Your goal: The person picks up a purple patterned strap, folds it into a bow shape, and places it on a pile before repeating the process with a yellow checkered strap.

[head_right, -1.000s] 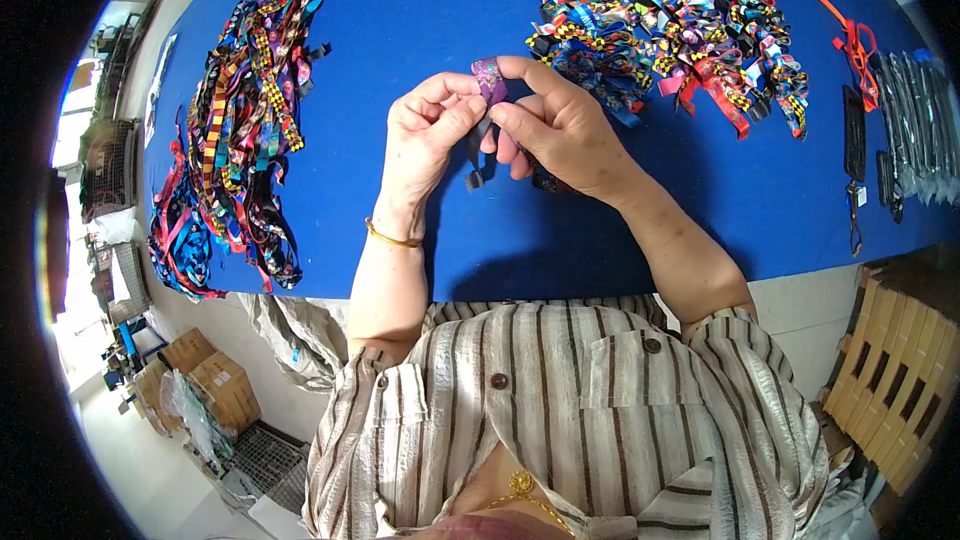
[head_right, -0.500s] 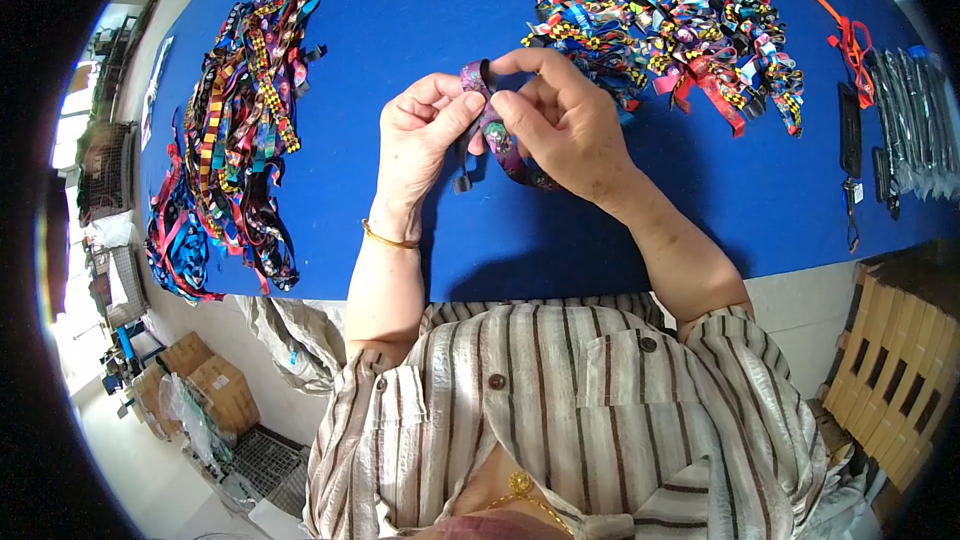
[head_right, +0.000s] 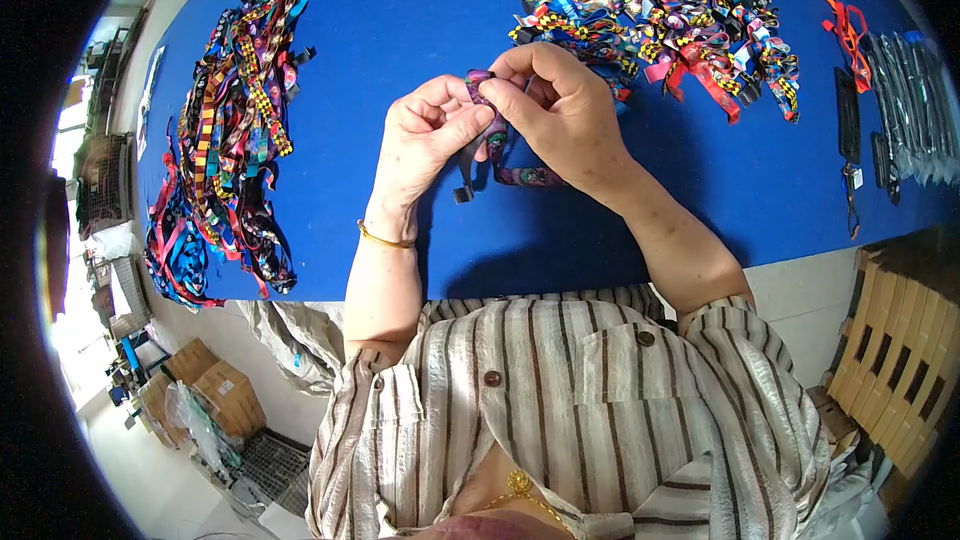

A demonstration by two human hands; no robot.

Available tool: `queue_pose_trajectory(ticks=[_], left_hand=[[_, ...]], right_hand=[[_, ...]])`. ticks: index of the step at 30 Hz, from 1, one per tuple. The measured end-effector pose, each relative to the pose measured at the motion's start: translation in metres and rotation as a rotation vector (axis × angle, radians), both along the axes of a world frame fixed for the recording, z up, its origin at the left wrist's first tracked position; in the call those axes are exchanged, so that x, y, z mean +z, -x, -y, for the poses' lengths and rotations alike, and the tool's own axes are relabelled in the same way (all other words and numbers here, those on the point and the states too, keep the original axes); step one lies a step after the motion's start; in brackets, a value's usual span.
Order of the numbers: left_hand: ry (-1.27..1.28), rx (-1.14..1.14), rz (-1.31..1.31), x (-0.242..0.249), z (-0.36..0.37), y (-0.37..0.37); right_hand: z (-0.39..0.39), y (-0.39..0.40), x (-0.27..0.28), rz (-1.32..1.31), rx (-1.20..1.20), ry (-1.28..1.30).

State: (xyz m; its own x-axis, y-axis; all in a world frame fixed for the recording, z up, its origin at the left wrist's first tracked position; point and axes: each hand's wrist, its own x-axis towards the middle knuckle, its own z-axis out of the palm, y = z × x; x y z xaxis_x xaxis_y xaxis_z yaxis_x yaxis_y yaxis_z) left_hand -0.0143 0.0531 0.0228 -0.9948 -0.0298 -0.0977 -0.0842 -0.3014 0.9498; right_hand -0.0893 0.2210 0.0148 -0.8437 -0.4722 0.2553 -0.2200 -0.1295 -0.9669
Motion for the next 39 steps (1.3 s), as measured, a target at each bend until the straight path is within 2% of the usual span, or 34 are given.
queue_pose_trajectory(ticks=[3, 6, 9, 12, 15, 18, 21, 24, 28, 33, 39], left_hand=[[0.016, -0.008, -0.03, -0.005, 0.002, 0.0], [-0.045, 0.082, -0.031, -0.005, 0.002, 0.001], [-0.071, 0.122, -0.055, -0.007, 0.007, 0.002], [-0.072, 0.149, -0.064, -0.01, 0.008, 0.003], [-0.09, 0.16, -0.084, -0.012, 0.008, 0.004], [-0.106, 0.168, -0.088, -0.011, 0.008, 0.004], [-0.115, 0.185, -0.094, -0.009, 0.006, 0.005], [-0.135, 0.208, -0.107, -0.008, 0.004, 0.006], [-0.068, 0.22, -0.1, -0.01, 0.005, 0.005], [-0.012, 0.144, -0.091, -0.007, 0.002, 0.003], [0.067, 0.044, -0.043, -0.011, -0.006, 0.0]], right_hand=[[-0.002, 0.003, -0.004, -0.019, 0.003, -0.03], [0.0, 0.0, 0.0, 0.095, 0.03, 0.024], [-0.003, -0.004, 0.004, 0.144, 0.087, -0.085], [0.002, -0.01, 0.006, 0.219, 0.173, -0.067], [0.005, -0.011, 0.001, 0.153, 0.205, -0.064], [-0.001, -0.01, 0.02, 0.283, 0.226, -0.244], [-0.003, -0.01, 0.021, 0.29, 0.211, -0.23], [-0.001, -0.008, 0.003, 0.13, 0.14, -0.172], [-0.002, -0.005, -0.001, 0.079, 0.047, -0.181], [-0.004, -0.004, 0.017, -0.028, -0.007, -0.237], [0.0, -0.006, 0.01, -0.154, -0.076, -0.239]])
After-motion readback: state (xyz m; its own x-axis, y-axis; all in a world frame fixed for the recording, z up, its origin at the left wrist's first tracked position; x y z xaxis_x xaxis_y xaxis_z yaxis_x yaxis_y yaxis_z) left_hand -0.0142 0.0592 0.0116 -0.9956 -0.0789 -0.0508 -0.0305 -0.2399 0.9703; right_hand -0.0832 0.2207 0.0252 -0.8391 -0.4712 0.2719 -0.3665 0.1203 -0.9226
